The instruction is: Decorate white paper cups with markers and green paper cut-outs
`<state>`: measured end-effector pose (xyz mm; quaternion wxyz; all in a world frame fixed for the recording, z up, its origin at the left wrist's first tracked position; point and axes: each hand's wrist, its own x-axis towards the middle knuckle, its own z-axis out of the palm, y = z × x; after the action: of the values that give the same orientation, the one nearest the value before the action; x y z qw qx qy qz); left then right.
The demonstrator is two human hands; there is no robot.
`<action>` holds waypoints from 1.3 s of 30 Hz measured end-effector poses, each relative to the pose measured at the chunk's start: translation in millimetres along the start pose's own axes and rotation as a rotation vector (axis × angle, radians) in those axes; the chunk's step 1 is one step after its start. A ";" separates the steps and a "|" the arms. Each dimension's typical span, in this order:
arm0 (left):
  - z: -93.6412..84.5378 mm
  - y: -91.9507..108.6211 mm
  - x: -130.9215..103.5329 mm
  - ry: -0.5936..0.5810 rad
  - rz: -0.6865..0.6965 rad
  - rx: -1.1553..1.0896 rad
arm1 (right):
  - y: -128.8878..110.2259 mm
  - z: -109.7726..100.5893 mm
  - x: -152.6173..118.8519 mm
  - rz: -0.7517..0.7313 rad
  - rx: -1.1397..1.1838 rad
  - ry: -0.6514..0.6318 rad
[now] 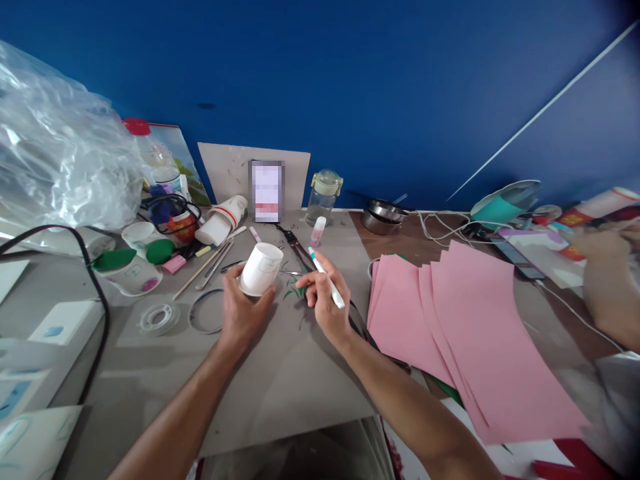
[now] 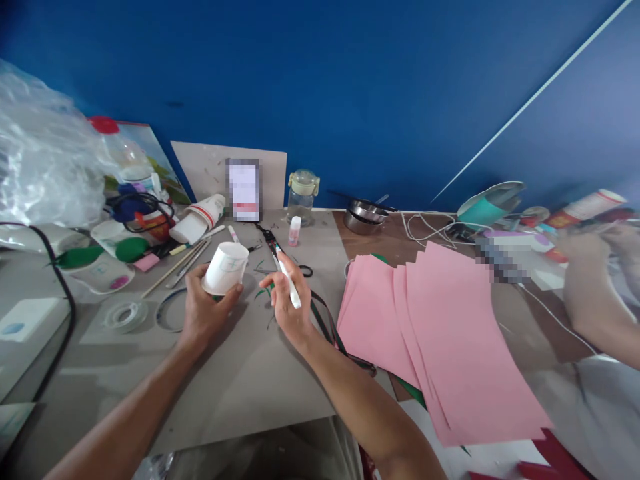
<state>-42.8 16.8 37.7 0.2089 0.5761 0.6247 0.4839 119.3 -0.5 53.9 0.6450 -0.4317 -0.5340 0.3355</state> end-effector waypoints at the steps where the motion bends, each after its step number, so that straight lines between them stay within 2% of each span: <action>1: 0.1 0.3 -0.5 -0.007 0.002 -0.009 | 2.0 0.6 1.2 0.026 -0.013 -0.008; 4: 2.0 -0.4 -2.2 -0.032 0.025 -0.029 | 8.3 5.2 0.6 0.077 0.011 -0.088; 8: 6.4 -2.6 -6.6 -0.069 0.094 -0.011 | 15.0 16.8 -6.7 0.204 0.172 -0.183; 11: 7.5 -1.8 -12.2 -0.133 0.190 -0.029 | 17.4 19.9 -8.1 0.289 0.249 -0.145; 14: 5.3 1.7 -16.9 -0.269 0.248 -0.133 | 19.0 14.2 -2.3 0.369 0.303 -0.066; 17: 1.7 6.2 -16.6 -0.373 0.128 -0.372 | 19.9 5.7 6.4 0.406 0.390 -0.065; 21: -1.5 9.9 -8.8 -0.333 -0.123 -0.637 | 18.8 0.8 12.6 0.413 0.435 -0.153; 23: -2.4 10.3 -5.1 -0.363 -0.166 -0.678 | 17.9 0.9 12.9 0.413 0.449 -0.205; 26: -3.5 10.6 -3.5 -0.493 -0.167 -0.731 | 17.7 0.6 12.0 0.401 0.498 -0.269; 28: -4.0 11.4 -4.4 -0.533 -0.159 -0.718 | 18.6 -0.2 11.3 0.402 0.507 -0.281; 31: -4.2 13.0 -5.6 -0.534 -0.145 -0.628 | 21.2 -1.0 10.2 0.393 0.434 -0.278; 35: -2.0 12.1 -5.0 -0.548 -0.127 -0.513 | 26.4 0.1 9.2 0.308 0.338 -0.244; 37: 0.7 8.8 -5.3 -0.482 -0.078 -0.420 | 29.0 0.7 9.0 0.267 0.311 -0.229; 39: 3.9 3.9 -6.6 -0.361 0.010 -0.274 | 30.9 1.0 8.5 0.240 0.284 -0.213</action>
<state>-35.9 11.6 37.3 0.3910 0.6227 0.5028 0.4544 120.9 19.7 29.0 0.5944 -0.3590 -0.4913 0.5257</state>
